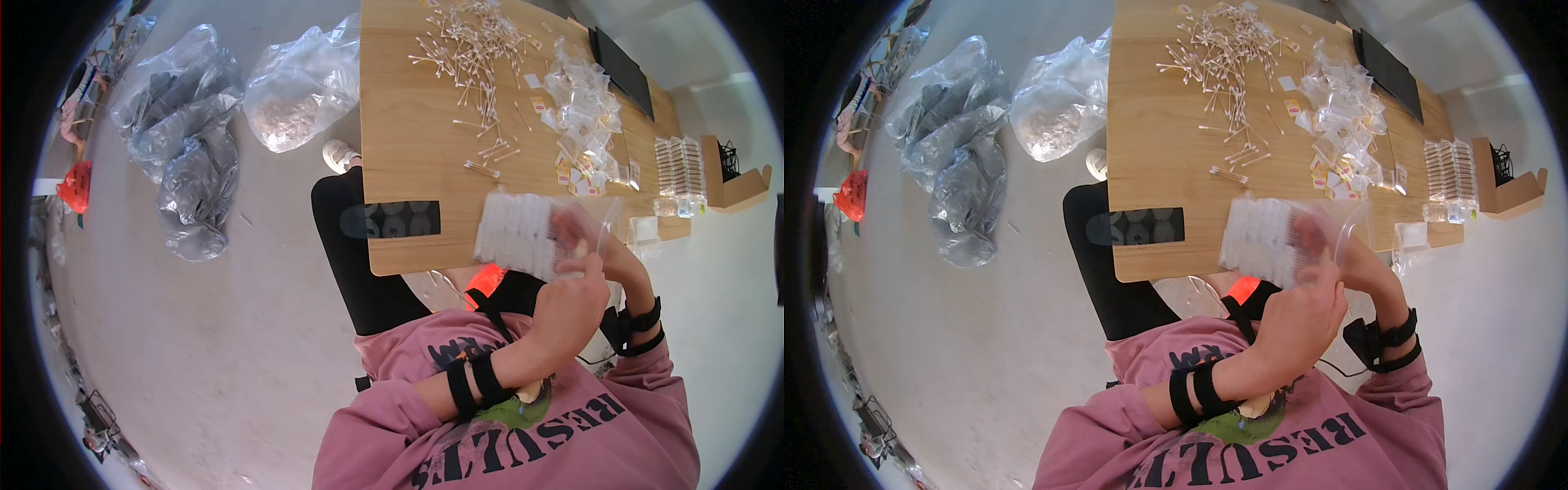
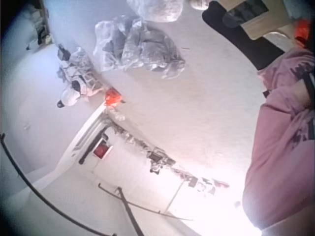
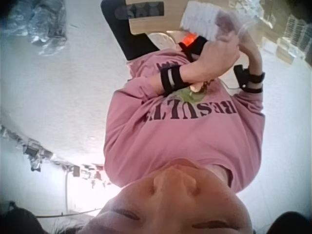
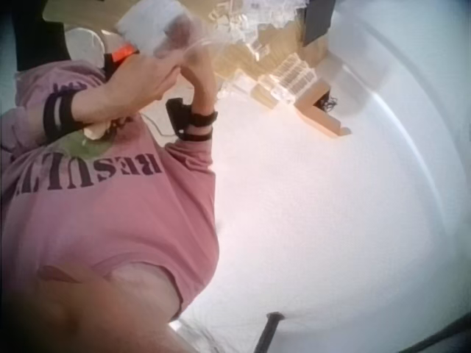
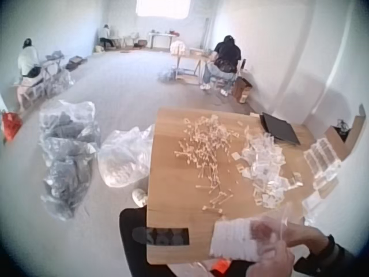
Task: Sorting cotton swabs and placing them into individual plastic bags.
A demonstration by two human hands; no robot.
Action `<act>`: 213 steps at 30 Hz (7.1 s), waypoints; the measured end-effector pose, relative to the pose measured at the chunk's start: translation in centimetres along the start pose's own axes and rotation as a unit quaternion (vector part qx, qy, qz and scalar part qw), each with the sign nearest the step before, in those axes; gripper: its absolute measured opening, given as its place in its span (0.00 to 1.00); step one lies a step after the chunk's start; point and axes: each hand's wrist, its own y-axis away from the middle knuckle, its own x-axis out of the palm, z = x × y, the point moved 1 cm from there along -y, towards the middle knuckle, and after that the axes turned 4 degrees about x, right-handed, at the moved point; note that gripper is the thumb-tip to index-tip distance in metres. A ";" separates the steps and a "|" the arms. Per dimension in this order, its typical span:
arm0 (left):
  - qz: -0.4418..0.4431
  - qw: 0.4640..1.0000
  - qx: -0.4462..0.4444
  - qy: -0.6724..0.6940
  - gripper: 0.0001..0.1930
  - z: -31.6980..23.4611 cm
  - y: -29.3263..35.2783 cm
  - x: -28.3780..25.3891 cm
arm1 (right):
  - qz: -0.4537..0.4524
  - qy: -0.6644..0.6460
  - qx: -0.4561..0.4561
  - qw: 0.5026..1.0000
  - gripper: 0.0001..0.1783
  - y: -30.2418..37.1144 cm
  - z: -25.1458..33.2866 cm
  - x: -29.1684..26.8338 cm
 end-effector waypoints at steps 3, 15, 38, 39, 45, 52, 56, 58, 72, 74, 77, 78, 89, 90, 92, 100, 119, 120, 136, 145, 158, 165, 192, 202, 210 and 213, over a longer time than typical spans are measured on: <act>-0.006 1.000 -0.003 -0.002 0.10 0.1 -0.1 -0.1 | 0.004 0.017 0.000 1.000 0.35 -0.4 -0.2 0.0; 0.012 0.999 -0.041 0.001 0.13 0.3 -1.0 -2.7 | -0.029 0.040 -0.061 0.997 0.30 -0.6 -0.2 1.3; 0.093 0.971 -0.215 0.053 0.07 0.9 -1.2 -6.2 | -0.436 0.147 0.246 0.853 0.26 -7.2 -31.9 -15.4; 0.077 0.971 -0.216 0.062 0.07 0.9 -1.0 -6.3 | -0.434 0.116 0.261 0.854 0.25 -7.5 -31.7 -15.1; 0.096 0.971 -0.206 0.074 0.07 1.2 -1.0 -5.8 | -0.538 -0.036 0.164 0.826 0.24 -3.6 -33.7 -8.6; 0.097 0.977 -0.187 0.040 0.08 0.0 -1.0 -6.0 | -0.663 0.053 0.245 0.705 0.26 -2.5 -30.5 -7.2; 0.094 0.976 -0.188 0.051 0.10 -0.2 -1.4 -5.6 | -0.628 0.082 0.332 0.698 0.28 -3.0 -30.5 -7.8; 0.089 0.974 -0.195 0.076 0.10 -0.5 -1.6 -5.4 | -0.603 0.110 0.347 0.710 0.29 -2.8 -30.3 -8.1; 0.050 0.973 -0.187 0.127 0.13 -0.1 -1.5 -5.2 | -0.236 0.173 -0.198 0.935 0.19 6.0 2.3 -2.1; 0.043 0.978 -0.176 0.108 0.14 -0.1 -1.6 -4.9 | -0.235 0.204 -0.172 0.935 0.17 4.5 2.6 -1.5; 0.050 0.981 -0.163 0.096 0.14 -0.2 -1.5 -5.0 | -0.287 0.297 -0.202 0.888 0.17 1.6 1.2 -0.4; 0.052 0.981 -0.162 0.096 0.14 -0.2 -1.5 -5.1 | -0.341 0.359 -0.251 0.832 0.18 0.9 0.8 0.0; 0.062 0.982 -0.150 0.094 0.14 -0.1 -1.3 -5.5 | -0.320 0.353 -0.217 0.852 0.12 1.1 0.5 1.7; 0.066 0.982 -0.149 0.093 0.14 -0.1 -1.3 -5.5 | -0.346 0.320 -0.234 0.850 0.08 0.8 0.6 1.8; 0.069 0.982 -0.151 0.094 0.14 0.0 -1.4 -5.3 | -0.335 0.330 -0.246 0.847 0.08 0.0 0.4 2.1; 0.064 0.983 -0.154 0.081 0.14 -0.1 -1.8 -6.1 | -0.353 0.344 -0.298 0.818 0.08 1.0 -0.3 1.0; 0.207 0.859 0.126 -0.451 0.11 0.4 -6.9 0.0 | -0.385 -0.130 -0.130 0.904 0.19 4.4 -1.7 4.2; 0.230 0.845 0.125 -0.467 0.12 0.3 -7.1 -0.1 | -0.362 -0.149 -0.138 0.910 0.21 4.8 -1.2 4.1; 0.236 0.875 0.142 -0.398 0.06 -0.2 -6.9 -1.2 | -0.641 -0.162 0.053 0.749 0.24 -4.6 -27.1 -11.3; 0.250 0.904 0.091 -0.335 0.04 -0.6 -5.2 -1.6 | -0.633 0.100 0.389 0.662 0.36 -7.3 -36.3 -18.8; 0.228 0.915 0.149 -0.296 0.07 -1.7 -5.6 -2.9 | -0.384 -0.681 -0.158 0.602 0.21 0.8 -21.7 -9.7; -0.047 0.949 0.134 -0.280 0.18 -2.0 -3.2 -5.4 | -0.124 -0.458 -0.197 0.858 0.20 6.5 -5.8 -5.7; -0.007 0.990 -0.099 0.102 0.23 0.6 -1.1 -5.6 | -0.214 0.373 -0.120 0.895 0.09 2.3 2.2 3.0; 0.004 0.992 -0.099 0.084 0.23 0.0 -1.9 -5.6 | -0.246 0.314 -0.120 0.909 0.10 1.8 1.1 3.4; 0.011 0.995 -0.096 0.004 0.26 0.5 -2.3 -6.4 | -0.499 0.041 -0.124 0.857 0.19 5.0 -0.1 1.6; 0.004 0.997 -0.072 -0.042 0.28 0.8 -2.8 -5.8 | -0.474 -0.120 -0.035 0.871 0.22 5.1 -2.9 2.4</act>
